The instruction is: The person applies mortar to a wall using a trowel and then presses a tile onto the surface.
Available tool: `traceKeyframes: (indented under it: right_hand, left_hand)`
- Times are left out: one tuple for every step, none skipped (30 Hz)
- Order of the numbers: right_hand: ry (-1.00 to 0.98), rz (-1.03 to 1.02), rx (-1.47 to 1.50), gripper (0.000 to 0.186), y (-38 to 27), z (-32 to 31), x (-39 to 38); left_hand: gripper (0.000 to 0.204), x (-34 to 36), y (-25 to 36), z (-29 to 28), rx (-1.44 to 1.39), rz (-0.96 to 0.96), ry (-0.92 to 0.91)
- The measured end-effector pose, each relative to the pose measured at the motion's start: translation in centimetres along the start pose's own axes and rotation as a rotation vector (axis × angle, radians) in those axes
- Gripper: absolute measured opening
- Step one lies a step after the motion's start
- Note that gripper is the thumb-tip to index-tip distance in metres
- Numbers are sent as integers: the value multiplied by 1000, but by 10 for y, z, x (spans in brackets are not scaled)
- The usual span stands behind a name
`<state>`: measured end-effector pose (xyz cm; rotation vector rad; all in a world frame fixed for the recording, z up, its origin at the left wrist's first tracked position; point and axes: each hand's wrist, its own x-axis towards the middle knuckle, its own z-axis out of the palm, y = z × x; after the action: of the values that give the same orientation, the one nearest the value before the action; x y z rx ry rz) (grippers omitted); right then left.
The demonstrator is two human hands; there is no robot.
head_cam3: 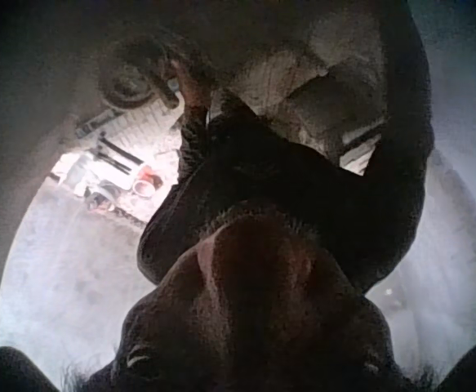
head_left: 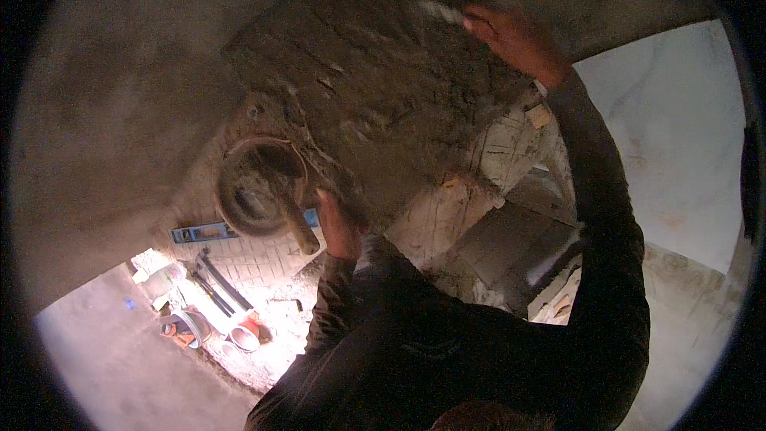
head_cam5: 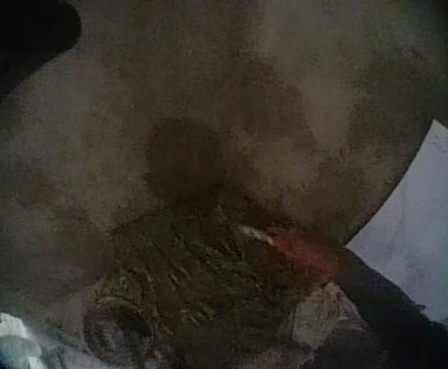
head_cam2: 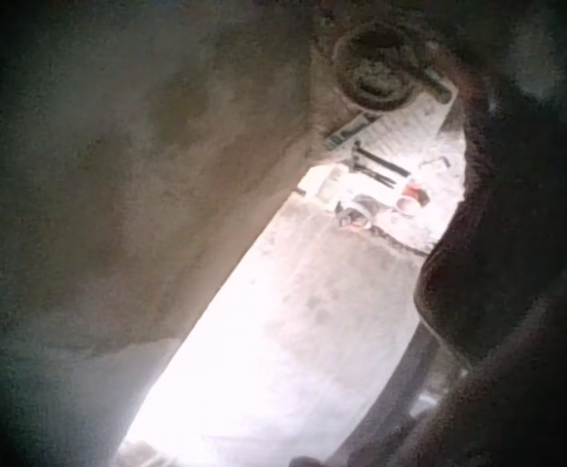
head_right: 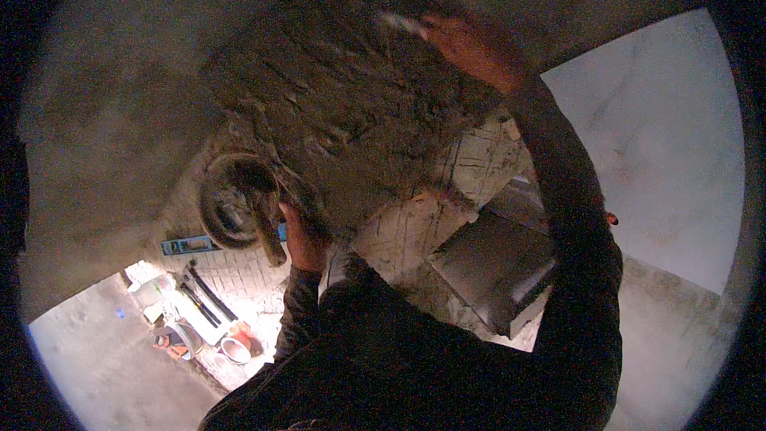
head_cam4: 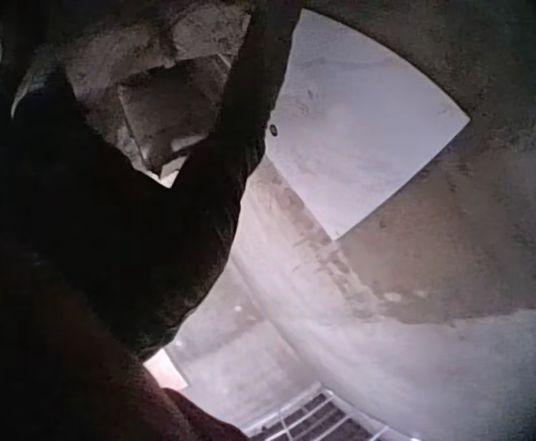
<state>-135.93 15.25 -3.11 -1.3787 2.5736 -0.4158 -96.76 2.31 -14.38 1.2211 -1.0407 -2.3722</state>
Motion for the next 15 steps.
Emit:
traceKeyframes:
  right_hand:
    - [30,0,-99,48,-6,-6,23]
    - [71,-7,-146,50,11,-4,44]
    - [108,-24,-186,51,25,1,68]
    - [162,-27,-190,51,72,24,84]
    - [201,-55,-183,51,97,41,93]
    - [95,242,-83,49,72,51,97]
    - [-11,541,10,47,21,56,91]
    - [13,441,-104,44,3,57,63]
    - [49,356,-226,42,-12,56,32]
    - [187,-148,-526,40,-2,58,-11]
    - [85,8,-378,38,-16,47,-42]
    - [88,84,-260,37,-22,38,-69]
    - [99,159,-146,36,-29,29,-96]
    - [209,156,-73,36,-27,24,-125]
    - [326,159,-9,35,-21,16,-149]
  left_hand:
    - [68,0,1,-3,-29,-21,-33]
    - [68,3,2,-4,-51,-49,-79]
    - [68,4,-1,-5,-95,-48,-96]
    - [67,9,0,3,-92,-48,-140]
    - [67,12,-2,6,-98,-41,-158]
    - [66,8,-1,6,-80,-2,-135]
    - [65,6,0,4,-62,38,-118]
    - [66,10,-4,-1,-7,66,-107]
    - [68,17,-13,-6,48,90,-102]
    - [68,17,-14,-4,42,80,-93]
    - [68,16,-16,-4,32,72,-75]
    - [67,11,-8,1,-35,35,-53]
    - [66,7,-4,4,-99,-5,-37]
    - [62,12,-15,-13,213,130,-1]
    - [59,29,-36,-40,523,270,19]
